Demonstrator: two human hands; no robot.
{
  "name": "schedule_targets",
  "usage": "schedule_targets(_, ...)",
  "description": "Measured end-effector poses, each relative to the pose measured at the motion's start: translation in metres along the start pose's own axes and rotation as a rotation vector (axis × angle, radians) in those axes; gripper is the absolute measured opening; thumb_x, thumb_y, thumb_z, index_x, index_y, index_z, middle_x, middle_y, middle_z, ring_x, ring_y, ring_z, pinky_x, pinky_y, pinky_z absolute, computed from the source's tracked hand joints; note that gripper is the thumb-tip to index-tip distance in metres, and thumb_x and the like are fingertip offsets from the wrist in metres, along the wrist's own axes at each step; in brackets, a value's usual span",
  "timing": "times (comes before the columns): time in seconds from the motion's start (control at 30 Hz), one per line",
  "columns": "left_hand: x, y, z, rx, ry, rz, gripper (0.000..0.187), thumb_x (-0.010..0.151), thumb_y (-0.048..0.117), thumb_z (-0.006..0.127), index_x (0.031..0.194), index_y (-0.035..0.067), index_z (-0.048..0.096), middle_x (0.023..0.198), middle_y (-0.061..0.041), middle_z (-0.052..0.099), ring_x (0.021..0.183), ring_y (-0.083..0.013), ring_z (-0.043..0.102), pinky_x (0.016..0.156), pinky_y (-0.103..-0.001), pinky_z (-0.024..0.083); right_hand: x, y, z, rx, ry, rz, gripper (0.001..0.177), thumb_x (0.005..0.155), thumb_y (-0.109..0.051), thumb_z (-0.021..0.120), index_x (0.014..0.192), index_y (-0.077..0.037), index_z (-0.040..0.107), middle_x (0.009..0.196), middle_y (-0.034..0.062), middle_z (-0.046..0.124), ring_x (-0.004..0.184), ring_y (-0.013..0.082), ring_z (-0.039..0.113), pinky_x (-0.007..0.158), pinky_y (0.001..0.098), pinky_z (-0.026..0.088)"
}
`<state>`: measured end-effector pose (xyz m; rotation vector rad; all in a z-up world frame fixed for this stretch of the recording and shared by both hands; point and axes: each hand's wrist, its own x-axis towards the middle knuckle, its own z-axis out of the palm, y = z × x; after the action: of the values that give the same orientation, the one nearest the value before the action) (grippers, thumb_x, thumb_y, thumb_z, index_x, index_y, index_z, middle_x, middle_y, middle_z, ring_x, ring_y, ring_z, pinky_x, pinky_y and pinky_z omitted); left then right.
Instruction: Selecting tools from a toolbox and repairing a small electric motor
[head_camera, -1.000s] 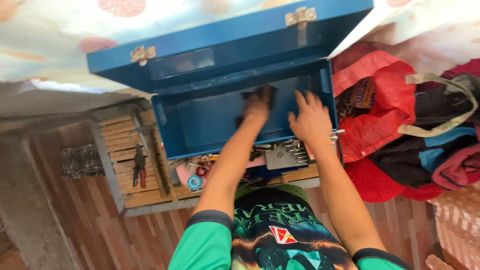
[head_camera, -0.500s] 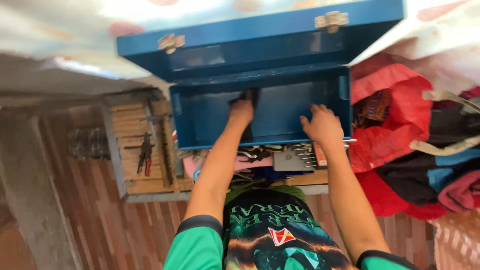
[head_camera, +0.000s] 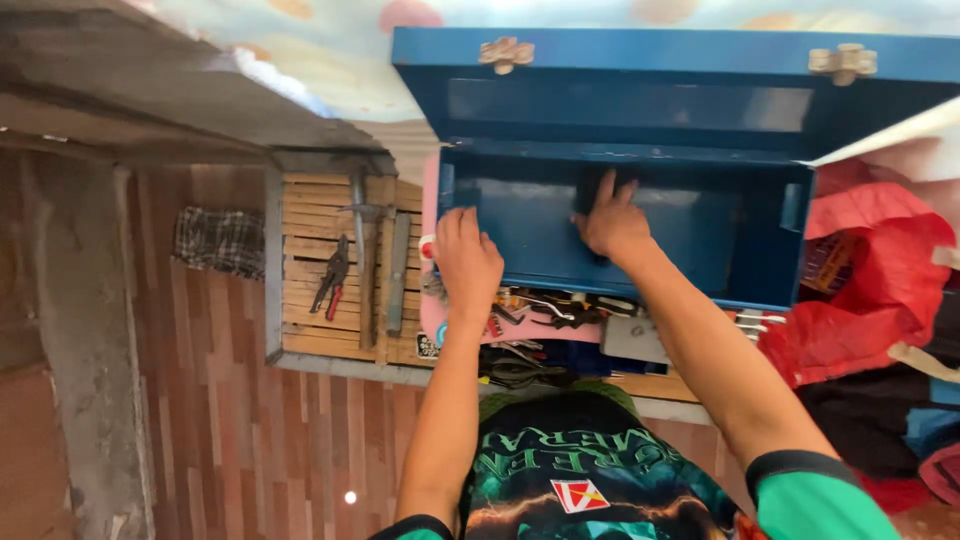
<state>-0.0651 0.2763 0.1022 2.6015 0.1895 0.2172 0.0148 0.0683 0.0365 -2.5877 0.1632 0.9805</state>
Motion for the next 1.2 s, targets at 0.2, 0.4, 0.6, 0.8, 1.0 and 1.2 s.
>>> schedule_targets(0.2, -0.014, -0.007, 0.005, 0.037, 0.196, 0.033, 0.034, 0.079, -0.001, 0.061, 0.111, 0.005, 0.067, 0.132, -0.015, 0.059, 0.134, -0.0365, 0.052, 0.111, -0.053, 0.037, 0.093, -0.029, 0.113, -0.332, -0.188, -0.066, 0.1, 0.097, -0.053, 0.058, 0.159, -0.003, -0.002, 0.167, 0.0268, -0.006, 0.15, 0.0568, 0.002, 0.113, 0.0723, 0.021)
schedule_targets(0.4, -0.014, -0.009, 0.008, -0.02, 0.273, -0.011, 0.027, 0.078, -0.001, 0.06, 0.104, 0.007, 0.066, 0.137, -0.017, 0.057, 0.138, -0.0401, 0.049, 0.116, -0.054, 0.034, 0.089, -0.111, 0.114, -0.303, -0.085, 0.074, 0.084, 0.096, -0.031, 0.058, 0.163, -0.002, 0.015, 0.163, 0.0351, 0.012, 0.143, 0.0617, 0.024, 0.093, 0.0714, 0.046)
schedule_targets(0.6, -0.01, -0.005, -0.002, -0.03, 0.248, -0.01, 0.019, 0.082, 0.0, 0.061, 0.099, 0.008, 0.066, 0.137, -0.015, 0.06, 0.138, -0.0382, 0.051, 0.116, -0.054, 0.034, 0.153, -0.105, 0.193, -0.34, 0.139, -0.408, 0.06, 0.103, -0.025, 0.054, 0.151, 0.011, 0.048, 0.142, 0.0481, 0.045, 0.122, 0.0537, 0.059, 0.085, 0.0569, 0.059)
schedule_targets(0.8, -0.012, -0.003, 0.001, -0.028, 0.297, -0.068, 0.018, 0.086, -0.001, 0.06, 0.099, 0.009, 0.066, 0.142, -0.014, 0.059, 0.141, -0.0378, 0.05, 0.117, -0.054, 0.032, 0.075, -0.149, 0.104, -0.232, -0.005, -0.605, 0.051, 0.087, -0.026, 0.061, 0.132, -0.003, 0.058, 0.142, 0.0262, 0.046, 0.12, 0.0442, 0.056, 0.092, 0.0515, 0.053)
schedule_targets(1.0, -0.015, -0.003, 0.009, -0.067, 0.321, -0.09, 0.016, 0.086, 0.001, 0.059, 0.096, 0.011, 0.066, 0.144, -0.012, 0.059, 0.144, -0.0368, 0.048, 0.12, -0.053, 0.031, 0.065, -0.113, 0.083, -0.393, -0.26, -0.806, 0.047, 0.088, -0.035, 0.063, 0.13, -0.014, 0.063, 0.143, 0.0216, 0.051, 0.132, 0.0425, 0.05, 0.107, 0.0488, 0.045)
schedule_targets(1.2, -0.017, -0.007, 0.01, -0.061, 0.315, -0.097, 0.014, 0.084, 0.004, 0.061, 0.093, 0.012, 0.068, 0.138, -0.008, 0.063, 0.142, -0.0347, 0.049, 0.117, -0.052, 0.03, 0.102, -0.056, 0.152, -0.108, -0.29, -0.935, 0.053, 0.093, -0.039, 0.063, 0.14, -0.017, 0.056, 0.145, 0.0182, 0.054, 0.132, 0.0373, 0.05, 0.11, 0.0488, 0.04)
